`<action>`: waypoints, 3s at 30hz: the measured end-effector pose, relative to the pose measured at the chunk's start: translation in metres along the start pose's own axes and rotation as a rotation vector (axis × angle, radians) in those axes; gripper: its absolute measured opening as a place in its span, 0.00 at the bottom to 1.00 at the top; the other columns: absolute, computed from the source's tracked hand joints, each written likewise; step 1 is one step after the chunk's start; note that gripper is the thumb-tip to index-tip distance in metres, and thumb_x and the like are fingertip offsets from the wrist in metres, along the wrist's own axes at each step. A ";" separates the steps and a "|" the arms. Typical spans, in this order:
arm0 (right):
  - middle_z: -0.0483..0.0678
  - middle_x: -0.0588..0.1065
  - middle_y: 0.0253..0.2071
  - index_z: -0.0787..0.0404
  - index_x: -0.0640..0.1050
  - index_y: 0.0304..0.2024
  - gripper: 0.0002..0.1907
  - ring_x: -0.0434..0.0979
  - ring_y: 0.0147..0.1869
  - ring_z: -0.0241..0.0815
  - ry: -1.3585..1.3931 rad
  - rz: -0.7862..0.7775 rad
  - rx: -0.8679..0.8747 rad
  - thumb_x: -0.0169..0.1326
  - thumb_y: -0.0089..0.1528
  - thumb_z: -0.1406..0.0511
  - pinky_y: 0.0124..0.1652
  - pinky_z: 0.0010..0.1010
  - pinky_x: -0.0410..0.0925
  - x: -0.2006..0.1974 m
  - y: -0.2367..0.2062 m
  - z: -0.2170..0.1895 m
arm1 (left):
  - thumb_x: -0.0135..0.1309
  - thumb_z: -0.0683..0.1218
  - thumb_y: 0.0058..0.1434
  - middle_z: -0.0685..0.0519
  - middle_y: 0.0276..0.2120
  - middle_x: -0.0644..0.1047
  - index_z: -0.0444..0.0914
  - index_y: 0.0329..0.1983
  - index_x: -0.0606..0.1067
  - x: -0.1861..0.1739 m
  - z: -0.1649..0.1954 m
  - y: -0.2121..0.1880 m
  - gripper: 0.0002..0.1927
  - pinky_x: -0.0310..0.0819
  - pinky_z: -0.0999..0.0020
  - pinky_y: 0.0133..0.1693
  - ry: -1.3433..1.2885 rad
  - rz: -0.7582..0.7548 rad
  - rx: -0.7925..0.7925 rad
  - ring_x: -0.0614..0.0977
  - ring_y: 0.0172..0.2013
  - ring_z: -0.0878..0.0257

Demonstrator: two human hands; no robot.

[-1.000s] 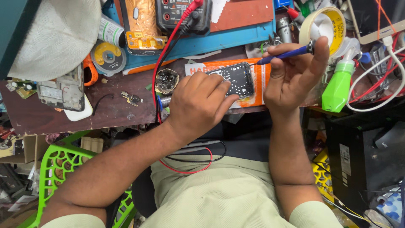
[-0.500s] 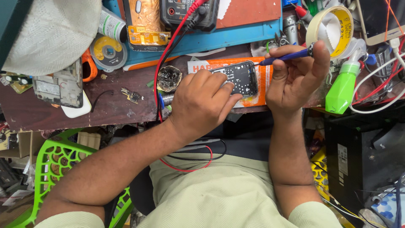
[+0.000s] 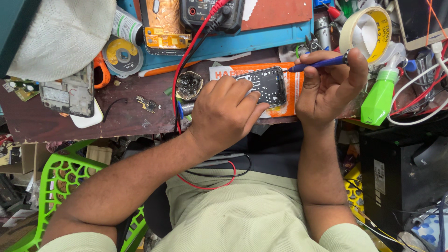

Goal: The person solders a wire to a smartphone motherboard using a soldering iron and solder. They then place the motherboard into the phone chassis, close the device, and inspect the exterior.

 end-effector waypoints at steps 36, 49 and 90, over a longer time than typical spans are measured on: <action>0.59 0.74 0.51 0.45 0.49 0.77 0.34 0.77 0.48 0.44 -0.030 -0.020 -0.043 0.49 0.79 0.75 0.51 0.29 0.73 0.001 0.001 -0.004 | 0.67 0.49 0.60 0.52 0.40 0.77 0.36 0.37 0.79 -0.002 0.001 0.000 0.12 0.68 0.61 0.41 0.006 0.018 0.003 0.76 0.40 0.57; 0.58 0.75 0.49 0.47 0.55 0.71 0.33 0.79 0.45 0.48 -0.168 -0.043 -0.200 0.57 0.73 0.74 0.45 0.33 0.77 0.002 0.012 -0.020 | 0.67 0.48 0.58 0.52 0.38 0.77 0.36 0.35 0.78 0.000 0.000 -0.002 0.12 0.68 0.61 0.39 0.004 0.032 0.016 0.76 0.38 0.57; 0.55 0.73 0.53 0.54 0.45 0.76 0.34 0.74 0.49 0.36 0.246 0.313 0.207 0.52 0.80 0.73 0.51 0.23 0.70 -0.008 -0.054 0.029 | 0.65 0.55 0.69 0.51 0.38 0.74 0.41 0.49 0.77 -0.067 -0.026 0.018 0.17 0.68 0.54 0.41 0.431 0.140 -0.205 0.76 0.41 0.54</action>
Point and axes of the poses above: each hand's wrist, its own y-axis towards the middle knuckle, its own x-axis out of the palm, z = x × y, the point moved 7 cm from there along y, towards the middle knuckle
